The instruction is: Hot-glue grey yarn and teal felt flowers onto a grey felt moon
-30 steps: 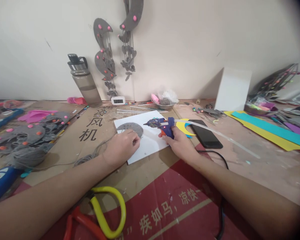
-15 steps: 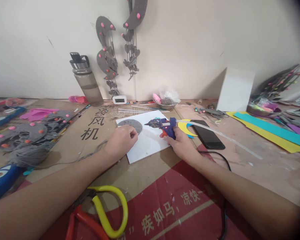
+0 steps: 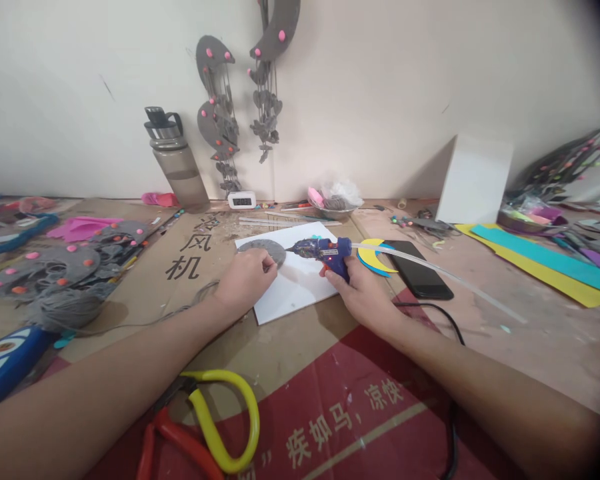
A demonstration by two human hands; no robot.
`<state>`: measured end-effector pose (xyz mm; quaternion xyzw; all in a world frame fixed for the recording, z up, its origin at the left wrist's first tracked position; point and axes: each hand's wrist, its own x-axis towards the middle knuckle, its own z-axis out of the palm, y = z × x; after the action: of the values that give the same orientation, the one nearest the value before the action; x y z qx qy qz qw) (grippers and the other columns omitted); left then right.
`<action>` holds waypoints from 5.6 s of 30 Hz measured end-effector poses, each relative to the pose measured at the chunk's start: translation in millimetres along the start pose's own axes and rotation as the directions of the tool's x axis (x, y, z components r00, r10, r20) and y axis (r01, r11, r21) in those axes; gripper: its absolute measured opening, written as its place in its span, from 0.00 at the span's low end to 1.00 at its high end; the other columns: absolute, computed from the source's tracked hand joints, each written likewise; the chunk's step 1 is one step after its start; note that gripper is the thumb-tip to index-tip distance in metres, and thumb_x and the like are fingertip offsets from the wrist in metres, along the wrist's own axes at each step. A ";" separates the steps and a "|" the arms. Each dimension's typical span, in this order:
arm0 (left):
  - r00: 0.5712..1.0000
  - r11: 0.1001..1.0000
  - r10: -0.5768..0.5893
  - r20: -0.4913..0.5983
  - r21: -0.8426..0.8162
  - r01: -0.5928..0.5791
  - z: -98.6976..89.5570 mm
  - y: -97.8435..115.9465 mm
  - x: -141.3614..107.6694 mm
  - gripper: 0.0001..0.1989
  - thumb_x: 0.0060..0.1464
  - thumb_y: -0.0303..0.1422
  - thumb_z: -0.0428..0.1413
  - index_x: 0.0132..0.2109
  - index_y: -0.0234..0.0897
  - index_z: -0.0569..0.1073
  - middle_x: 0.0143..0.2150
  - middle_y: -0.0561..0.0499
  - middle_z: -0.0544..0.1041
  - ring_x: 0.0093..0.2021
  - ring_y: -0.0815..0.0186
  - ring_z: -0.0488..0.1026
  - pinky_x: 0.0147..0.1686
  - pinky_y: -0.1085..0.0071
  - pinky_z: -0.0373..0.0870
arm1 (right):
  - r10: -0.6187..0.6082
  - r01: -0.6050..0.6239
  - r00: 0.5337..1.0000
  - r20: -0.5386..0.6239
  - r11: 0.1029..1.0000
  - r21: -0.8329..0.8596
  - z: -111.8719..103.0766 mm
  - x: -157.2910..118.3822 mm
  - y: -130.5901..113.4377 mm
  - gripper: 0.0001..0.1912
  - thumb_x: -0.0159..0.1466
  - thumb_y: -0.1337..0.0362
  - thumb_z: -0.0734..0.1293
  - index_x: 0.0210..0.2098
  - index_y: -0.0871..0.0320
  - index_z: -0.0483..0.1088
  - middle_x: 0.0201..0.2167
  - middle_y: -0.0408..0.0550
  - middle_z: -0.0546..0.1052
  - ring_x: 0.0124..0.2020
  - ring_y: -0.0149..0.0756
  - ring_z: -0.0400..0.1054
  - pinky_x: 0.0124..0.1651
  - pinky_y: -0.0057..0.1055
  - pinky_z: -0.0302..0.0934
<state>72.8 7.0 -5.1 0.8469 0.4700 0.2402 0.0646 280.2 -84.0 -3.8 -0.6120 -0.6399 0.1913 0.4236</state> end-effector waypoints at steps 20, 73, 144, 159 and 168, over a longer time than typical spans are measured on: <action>0.999 1.000 -0.015 0.050 -0.012 0.016 -3.5 0.8 3.3 0.08 0.51 0.32 0.49 0.28 0.38 0.71 0.32 0.50 0.77 0.33 0.64 0.71 0.31 0.70 0.62 | 0.040 -0.031 0.996 0.078 0.994 -0.109 6.8 7.9 1.4 0.12 0.64 0.58 0.59 0.42 0.58 0.65 0.41 0.51 0.73 0.42 0.41 0.66 0.46 0.38 0.59; 0.992 0.975 -0.127 0.007 -0.182 0.126 -0.1 -3.8 8.6 0.10 0.51 0.38 0.53 0.34 0.41 0.77 0.38 0.52 0.79 0.39 0.63 0.73 0.38 0.69 0.67 | -0.003 0.017 0.998 0.057 0.969 -0.245 11.5 3.2 -4.6 0.16 0.64 0.62 0.59 0.50 0.59 0.63 0.47 0.56 0.73 0.49 0.45 0.66 0.49 0.41 0.59; 0.999 0.995 -0.042 -0.018 -0.096 0.040 5.7 -10.6 11.6 0.09 0.51 0.35 0.52 0.32 0.39 0.76 0.36 0.50 0.78 0.38 0.63 0.72 0.38 0.68 0.67 | 0.046 -0.035 0.998 0.033 0.958 -0.285 14.7 1.9 -8.8 0.16 0.64 0.61 0.58 0.49 0.61 0.62 0.44 0.58 0.74 0.46 0.45 0.67 0.47 0.39 0.59; 0.999 1.000 0.025 -0.043 -0.002 -0.025 4.8 -9.7 8.8 0.07 0.52 0.32 0.51 0.32 0.38 0.75 0.34 0.50 0.78 0.35 0.64 0.72 0.36 0.69 0.66 | -0.010 0.007 1.000 -0.021 0.991 -0.130 15.7 1.1 -2.9 0.18 0.64 0.62 0.59 0.52 0.60 0.62 0.48 0.56 0.73 0.50 0.45 0.66 0.52 0.42 0.59; 0.997 0.997 0.066 -0.048 0.051 -0.064 6.5 -10.9 9.0 0.08 0.52 0.32 0.50 0.32 0.38 0.74 0.35 0.50 0.77 0.36 0.64 0.72 0.36 0.69 0.65 | 0.024 -0.006 0.998 0.063 0.961 -0.276 15.1 -1.0 -10.5 0.21 0.64 0.62 0.58 0.55 0.63 0.60 0.47 0.59 0.72 0.49 0.46 0.66 0.50 0.42 0.59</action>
<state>71.5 21.2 -11.4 0.8568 0.4496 0.2514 0.0239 261.9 -82.7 -4.7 -0.6632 -0.6691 0.1235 0.3118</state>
